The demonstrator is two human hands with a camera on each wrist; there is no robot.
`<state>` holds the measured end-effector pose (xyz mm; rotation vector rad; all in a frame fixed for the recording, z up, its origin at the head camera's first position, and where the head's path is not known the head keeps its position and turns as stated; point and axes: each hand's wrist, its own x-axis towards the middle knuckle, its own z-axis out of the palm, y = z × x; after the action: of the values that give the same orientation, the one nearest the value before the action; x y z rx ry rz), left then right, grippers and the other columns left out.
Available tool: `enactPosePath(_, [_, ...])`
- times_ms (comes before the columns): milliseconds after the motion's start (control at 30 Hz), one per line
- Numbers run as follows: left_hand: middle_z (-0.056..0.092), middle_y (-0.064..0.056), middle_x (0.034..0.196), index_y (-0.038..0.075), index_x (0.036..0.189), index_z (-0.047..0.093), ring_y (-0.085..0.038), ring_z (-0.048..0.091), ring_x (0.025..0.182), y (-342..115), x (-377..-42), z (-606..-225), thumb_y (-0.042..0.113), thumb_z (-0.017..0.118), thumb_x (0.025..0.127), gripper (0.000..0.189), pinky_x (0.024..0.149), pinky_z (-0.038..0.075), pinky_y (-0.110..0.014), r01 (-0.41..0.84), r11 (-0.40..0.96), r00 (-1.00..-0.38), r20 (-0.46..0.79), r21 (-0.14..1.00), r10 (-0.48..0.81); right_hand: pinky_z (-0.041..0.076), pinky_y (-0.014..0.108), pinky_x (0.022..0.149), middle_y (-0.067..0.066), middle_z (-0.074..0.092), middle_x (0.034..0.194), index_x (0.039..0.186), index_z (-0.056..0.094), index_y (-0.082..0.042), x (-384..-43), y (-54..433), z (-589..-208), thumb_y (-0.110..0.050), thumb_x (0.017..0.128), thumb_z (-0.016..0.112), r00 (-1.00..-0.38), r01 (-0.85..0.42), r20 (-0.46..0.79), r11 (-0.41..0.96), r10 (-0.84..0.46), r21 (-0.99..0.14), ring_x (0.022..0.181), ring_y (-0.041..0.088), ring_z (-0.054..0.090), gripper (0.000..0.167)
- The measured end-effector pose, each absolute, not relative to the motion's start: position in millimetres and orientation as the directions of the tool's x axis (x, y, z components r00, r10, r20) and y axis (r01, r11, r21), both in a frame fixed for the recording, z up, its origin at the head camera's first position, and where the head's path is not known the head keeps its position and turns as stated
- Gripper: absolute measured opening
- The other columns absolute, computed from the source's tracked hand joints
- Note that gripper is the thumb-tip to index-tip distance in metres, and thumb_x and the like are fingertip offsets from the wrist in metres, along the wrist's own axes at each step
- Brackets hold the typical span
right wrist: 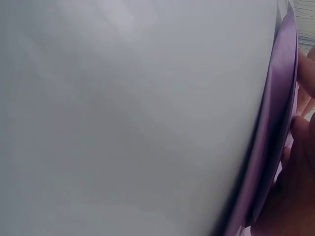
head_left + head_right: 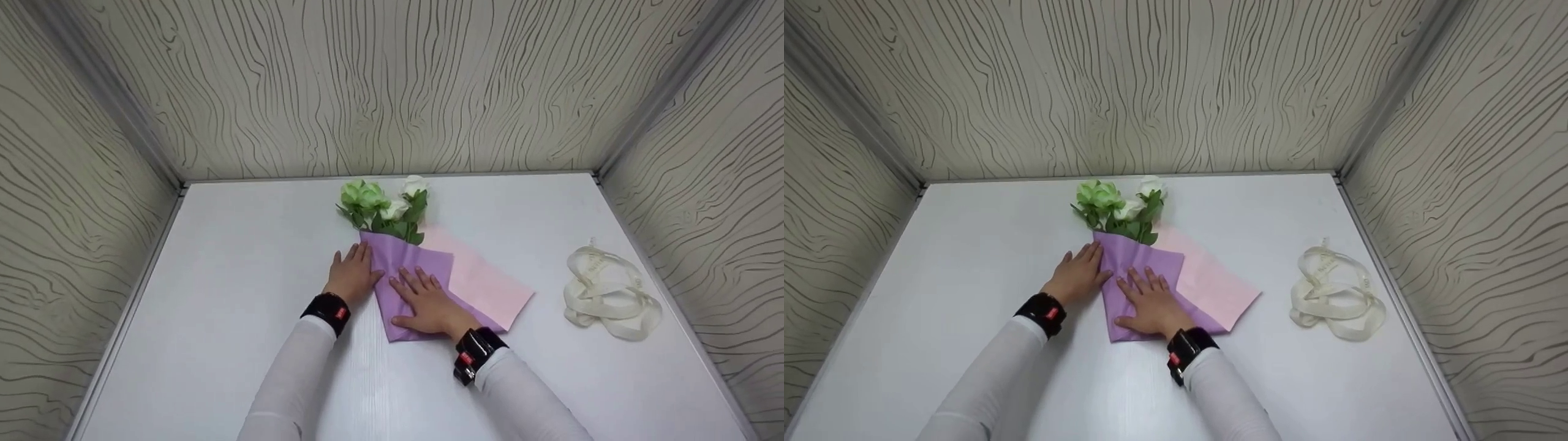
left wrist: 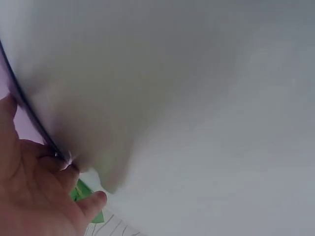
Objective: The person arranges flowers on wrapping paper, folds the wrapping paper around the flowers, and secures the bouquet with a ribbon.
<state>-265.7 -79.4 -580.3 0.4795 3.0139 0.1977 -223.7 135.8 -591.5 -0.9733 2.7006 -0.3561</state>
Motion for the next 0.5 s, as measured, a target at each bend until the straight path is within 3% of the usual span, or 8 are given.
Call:
enactPosePath(233, [0.028,-0.014,0.157,0.002,0.152,0.032,-0.030,0.026,0.144,-89,-279,-580,0.048,0.041,0.103,0.067,0.111,0.024,-0.058,0.210,0.966,-0.968,-0.106,0.152,0.228,0.009,0.061,0.113,0.014,0.008,0.163,0.158,0.019,-0.015,-224,131,-589,-0.063,0.094,0.047,-0.724,-0.612,-0.141,0.724,-0.675,-0.320,0.145,0.046,0.004,0.084])
enactPosePath(500, [0.033,-0.018,0.155,-0.003,0.147,0.038,-0.037,0.031,0.141,-78,-270,-580,0.036,0.044,0.105,0.058,0.108,0.029,-0.060,0.281,0.952,-0.957,-0.040,0.121,0.287,0.009,0.060,0.114,0.014,0.009,0.163,0.158,0.020,-0.016,-223,135,-589,-0.064,0.094,0.047,-0.746,-0.588,-0.143,0.744,-0.650,-0.317,0.145,0.045,0.004,0.085])
